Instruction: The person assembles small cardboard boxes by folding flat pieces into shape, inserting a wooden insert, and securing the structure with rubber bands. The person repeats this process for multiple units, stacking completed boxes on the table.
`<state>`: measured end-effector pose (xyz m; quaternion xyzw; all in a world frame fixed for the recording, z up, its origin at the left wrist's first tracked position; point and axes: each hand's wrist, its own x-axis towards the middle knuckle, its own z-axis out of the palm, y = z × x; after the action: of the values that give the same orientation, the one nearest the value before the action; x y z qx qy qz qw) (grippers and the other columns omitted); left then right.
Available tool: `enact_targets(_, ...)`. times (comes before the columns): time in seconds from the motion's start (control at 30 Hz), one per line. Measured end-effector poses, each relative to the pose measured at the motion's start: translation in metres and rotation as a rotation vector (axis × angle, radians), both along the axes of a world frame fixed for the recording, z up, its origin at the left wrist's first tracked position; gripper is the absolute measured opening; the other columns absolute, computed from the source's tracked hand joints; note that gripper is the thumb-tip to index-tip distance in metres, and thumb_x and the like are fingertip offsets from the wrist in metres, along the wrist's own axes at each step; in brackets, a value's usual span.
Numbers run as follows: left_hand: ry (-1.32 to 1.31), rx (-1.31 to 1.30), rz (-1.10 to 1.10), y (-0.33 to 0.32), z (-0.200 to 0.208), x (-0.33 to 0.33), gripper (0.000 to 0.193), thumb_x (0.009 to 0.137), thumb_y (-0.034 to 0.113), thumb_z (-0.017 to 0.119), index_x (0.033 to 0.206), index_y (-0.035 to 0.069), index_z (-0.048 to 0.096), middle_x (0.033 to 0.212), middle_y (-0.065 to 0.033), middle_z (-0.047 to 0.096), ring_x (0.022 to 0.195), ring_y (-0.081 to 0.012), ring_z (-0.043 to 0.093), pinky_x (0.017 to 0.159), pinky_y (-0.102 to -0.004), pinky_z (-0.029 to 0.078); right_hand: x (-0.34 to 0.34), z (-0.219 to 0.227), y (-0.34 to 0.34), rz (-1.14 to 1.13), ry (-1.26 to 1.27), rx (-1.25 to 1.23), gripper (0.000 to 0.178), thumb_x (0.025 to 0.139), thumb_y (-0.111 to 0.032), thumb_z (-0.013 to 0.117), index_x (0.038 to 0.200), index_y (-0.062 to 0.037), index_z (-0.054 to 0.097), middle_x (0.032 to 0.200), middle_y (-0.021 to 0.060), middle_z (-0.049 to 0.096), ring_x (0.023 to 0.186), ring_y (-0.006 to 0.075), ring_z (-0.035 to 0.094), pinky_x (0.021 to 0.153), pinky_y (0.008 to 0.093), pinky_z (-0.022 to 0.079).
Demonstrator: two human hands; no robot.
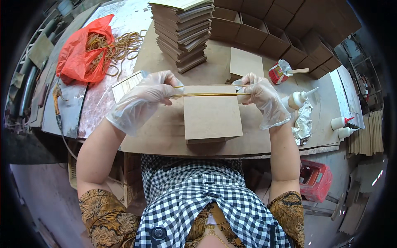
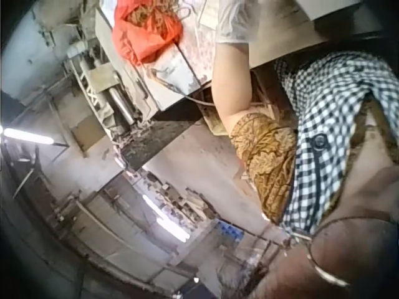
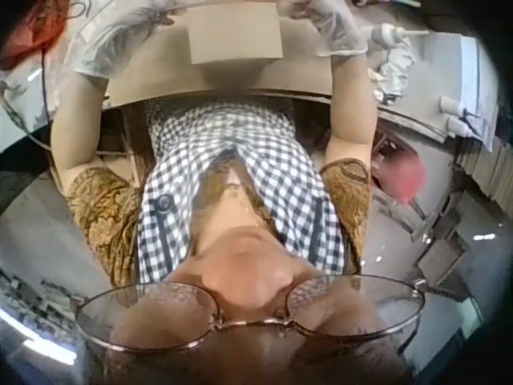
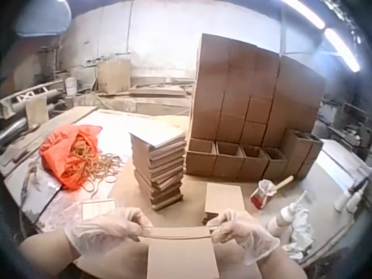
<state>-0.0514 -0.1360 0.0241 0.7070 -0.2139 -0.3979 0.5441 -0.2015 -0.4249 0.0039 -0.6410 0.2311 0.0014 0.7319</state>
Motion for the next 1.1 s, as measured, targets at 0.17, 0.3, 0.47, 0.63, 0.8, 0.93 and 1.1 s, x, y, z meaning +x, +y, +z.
enact_targets(0.17, 0.097, -0.049, 0.004, -0.003, -0.02, 0.017, 0.017, 0.086, 0.008, 0.073, 0.096, 0.008, 0.058, 0.094, -0.002, 0.064, 0.08, -0.0098, 0.064, 0.066, -0.0206, 0.054, 0.006, -0.004, 0.0, 0.028, -0.006, 0.138, 0.023, 0.078, 0.005, 0.063, 0.1, -0.0003, 0.061, 0.082, 0.0077, 0.062, 0.059, 0.0118, 0.057, 0.054, 0.0278, 0.047)
enact_targets(0.3, 0.215, -0.05, -0.032, -0.004, -0.028, 0.017, 0.017, 0.088, 0.009, 0.073, 0.096, 0.007, 0.058, 0.101, -0.0042, 0.064, 0.082, -0.0112, 0.065, 0.068, -0.0226, 0.056, 0.006, -0.004, 0.005, 0.025, 0.076, 0.103, 0.023, 0.08, 0.004, 0.066, 0.101, -0.0016, 0.062, 0.083, 0.0071, 0.064, 0.064, 0.0134, 0.063, 0.059, 0.0291, 0.053)
enact_targets(0.47, 0.233, -0.048, 0.015, -0.003, -0.043, 0.006, 0.02, 0.093, 0.014, 0.07, 0.108, 0.005, 0.06, 0.105, -0.0031, 0.063, 0.089, -0.0107, 0.063, 0.08, -0.0248, 0.054, 0.006, -0.011, 0.019, -0.023, 0.17, 0.141, 0.025, 0.08, 0.002, 0.07, 0.103, -0.0019, 0.061, 0.089, 0.0062, 0.066, 0.074, 0.0139, 0.068, 0.064, 0.0302, 0.058)
enact_targets(0.63, 0.086, -0.12, 0.147, -0.005, -0.064, -0.011, 0.04, 0.095, 0.018, 0.07, 0.13, 0.003, 0.057, 0.107, -0.0008, 0.061, 0.098, -0.0099, 0.059, 0.093, -0.0263, 0.048, 0.004, -0.028, 0.016, -0.055, 0.159, 0.171, 0.044, 0.079, 0.005, 0.071, 0.122, 0.004, 0.062, 0.105, 0.0078, 0.068, 0.084, 0.0155, 0.069, 0.068, 0.0268, 0.06)
enact_targets(0.8, 0.305, -0.185, 0.074, -0.002, -0.073, -0.016, 0.048, 0.098, 0.03, 0.069, 0.136, 0.003, 0.056, 0.123, -0.0063, 0.062, 0.117, -0.0135, 0.057, 0.101, -0.03, 0.046, 0.006, -0.021, 0.035, -0.107, 0.199, 0.169, 0.055, 0.079, 0.008, 0.068, 0.133, 0.0081, 0.057, 0.121, 0.0148, 0.068, 0.088, 0.016, 0.07, 0.068, 0.0263, 0.059)
enact_targets(0.93, 0.161, -0.108, -0.061, -0.003, -0.058, -0.018, 0.05, 0.104, 0.04, 0.057, 0.136, 0.001, 0.058, 0.127, -0.0099, 0.064, 0.124, -0.0184, 0.057, 0.106, -0.0323, 0.044, 0.009, -0.023, 0.034, -0.02, 0.239, 0.189, 0.044, 0.082, 0.005, 0.068, 0.126, 0.0085, 0.063, 0.112, 0.0147, 0.072, 0.085, 0.0155, 0.071, 0.069, 0.0257, 0.057)
enact_targets(1.1, -0.224, 0.021, -0.149, -0.002, -0.074, -0.02, 0.056, 0.108, 0.046, 0.044, 0.132, -0.002, 0.061, 0.124, -0.013, 0.066, 0.118, -0.0227, 0.059, 0.106, -0.0337, 0.043, 0.012, -0.019, 0.036, 0.047, 0.332, 0.083, 0.025, 0.085, 0.002, 0.068, 0.109, 0.0075, 0.073, 0.095, 0.0134, 0.075, 0.08, 0.0153, 0.071, 0.07, 0.0262, 0.056)
